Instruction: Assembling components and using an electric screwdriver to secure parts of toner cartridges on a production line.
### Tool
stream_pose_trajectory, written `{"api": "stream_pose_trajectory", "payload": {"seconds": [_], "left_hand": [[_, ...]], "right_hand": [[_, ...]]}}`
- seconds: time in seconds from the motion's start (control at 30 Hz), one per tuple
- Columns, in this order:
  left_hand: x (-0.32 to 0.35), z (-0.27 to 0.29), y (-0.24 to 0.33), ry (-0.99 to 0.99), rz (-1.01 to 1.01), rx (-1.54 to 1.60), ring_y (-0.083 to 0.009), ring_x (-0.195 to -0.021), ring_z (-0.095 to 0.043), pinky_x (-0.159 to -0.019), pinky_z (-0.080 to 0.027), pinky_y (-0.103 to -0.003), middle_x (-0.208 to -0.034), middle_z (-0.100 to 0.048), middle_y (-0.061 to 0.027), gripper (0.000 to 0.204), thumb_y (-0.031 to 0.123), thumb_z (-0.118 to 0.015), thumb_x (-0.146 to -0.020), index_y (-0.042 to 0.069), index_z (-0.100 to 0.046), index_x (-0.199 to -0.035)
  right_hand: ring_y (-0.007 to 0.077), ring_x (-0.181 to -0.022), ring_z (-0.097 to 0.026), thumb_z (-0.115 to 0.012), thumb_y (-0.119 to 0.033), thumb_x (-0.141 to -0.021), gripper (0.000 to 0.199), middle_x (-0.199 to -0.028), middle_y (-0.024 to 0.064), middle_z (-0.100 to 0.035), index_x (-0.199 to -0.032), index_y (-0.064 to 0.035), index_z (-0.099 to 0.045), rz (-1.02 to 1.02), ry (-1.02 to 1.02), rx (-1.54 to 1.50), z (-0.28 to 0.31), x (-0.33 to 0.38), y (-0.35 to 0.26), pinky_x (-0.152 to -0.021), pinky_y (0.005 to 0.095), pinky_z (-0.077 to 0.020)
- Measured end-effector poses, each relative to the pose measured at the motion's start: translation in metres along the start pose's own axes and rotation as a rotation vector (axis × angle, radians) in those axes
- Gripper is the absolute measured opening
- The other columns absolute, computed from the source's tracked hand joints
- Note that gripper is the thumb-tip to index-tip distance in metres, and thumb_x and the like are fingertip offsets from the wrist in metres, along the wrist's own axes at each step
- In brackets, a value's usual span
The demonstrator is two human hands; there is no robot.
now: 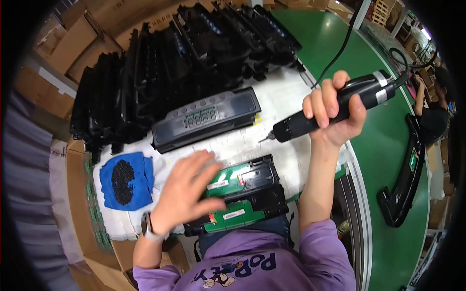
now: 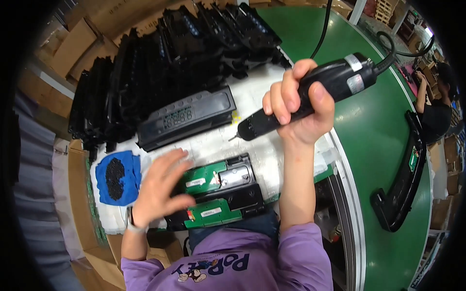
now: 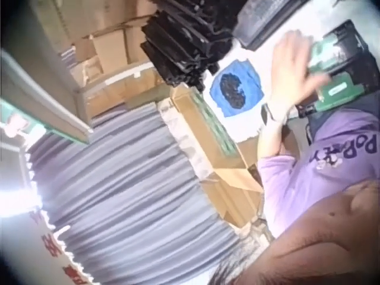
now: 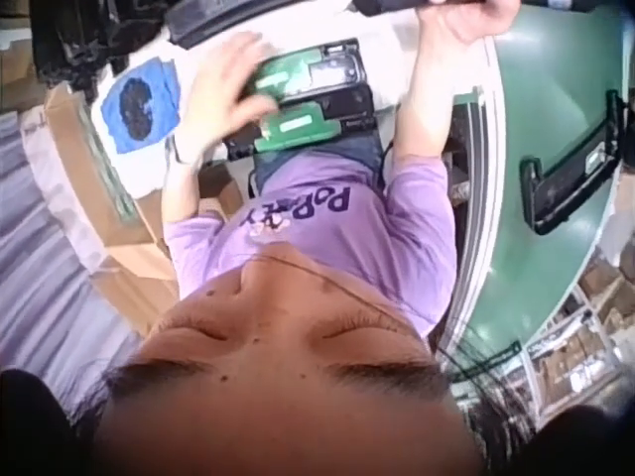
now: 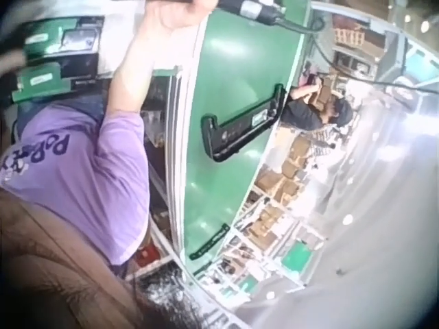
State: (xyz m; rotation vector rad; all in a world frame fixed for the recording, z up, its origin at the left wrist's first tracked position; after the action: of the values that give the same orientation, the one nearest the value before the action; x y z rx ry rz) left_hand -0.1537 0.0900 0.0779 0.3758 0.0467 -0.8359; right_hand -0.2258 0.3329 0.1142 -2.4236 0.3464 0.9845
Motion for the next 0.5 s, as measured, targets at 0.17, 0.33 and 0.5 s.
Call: {"api": "stream_pose_trajectory", "payload": {"seconds": [0.17, 0.33, 0.5], "left_hand": [[0.048, -0.075, 0.034, -0.330, 0.126, -0.203, -0.0365, -0.134, -0.024, -0.100, -0.026, -0.056, -0.143, -0.029, -0.0184, 0.088, 0.055, -0.066, -0.067, 0.004, -0.039, -0.133], [0.039, -0.070, 0.026, -0.269, 0.126, -0.138, -0.0348, -0.132, -0.026, -0.098, -0.030, -0.055, -0.142, -0.031, -0.0165, 0.082, 0.050, -0.066, -0.071, 0.002, -0.039, -0.132], [0.025, -0.066, 0.003, -0.184, 0.142, -0.131, -0.0349, -0.132, -0.027, -0.101, -0.029, -0.053, -0.142, -0.031, -0.0163, 0.083, 0.050, -0.064, -0.073, 0.001, -0.036, -0.134]], "right_hand": [[0.0138, -0.044, -0.044, -0.051, -0.030, -0.088, 0.034, -0.061, 0.0028, -0.046, -0.106, -0.0014, -0.049, -0.030, -0.034, -0.003, 0.002, -0.003, 0.008, -0.057, 0.0345, -0.0457], [0.0093, -0.043, -0.040, -0.059, -0.030, -0.083, 0.035, -0.061, -0.0010, -0.043, -0.100, -0.0028, -0.046, -0.018, 0.096, 0.061, 0.005, 0.003, 0.000, -0.054, 0.0293, -0.0384], [0.0125, -0.045, -0.042, -0.055, -0.031, -0.085, 0.034, -0.060, 0.0008, -0.045, -0.103, -0.0028, -0.049, 0.010, 0.153, 0.038, 0.018, 0.007, -0.009, -0.056, 0.0326, -0.0415]]}}
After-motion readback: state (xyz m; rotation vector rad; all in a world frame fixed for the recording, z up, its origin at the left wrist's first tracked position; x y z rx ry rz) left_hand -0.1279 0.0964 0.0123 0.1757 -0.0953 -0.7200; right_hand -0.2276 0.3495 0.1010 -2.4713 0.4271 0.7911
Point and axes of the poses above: each hand's wrist, its own x-axis away from the middle knuckle, its own z-axis out of the back of the hand, y = z × x, the point moved 8 cm from there along -x, towards the middle knuckle
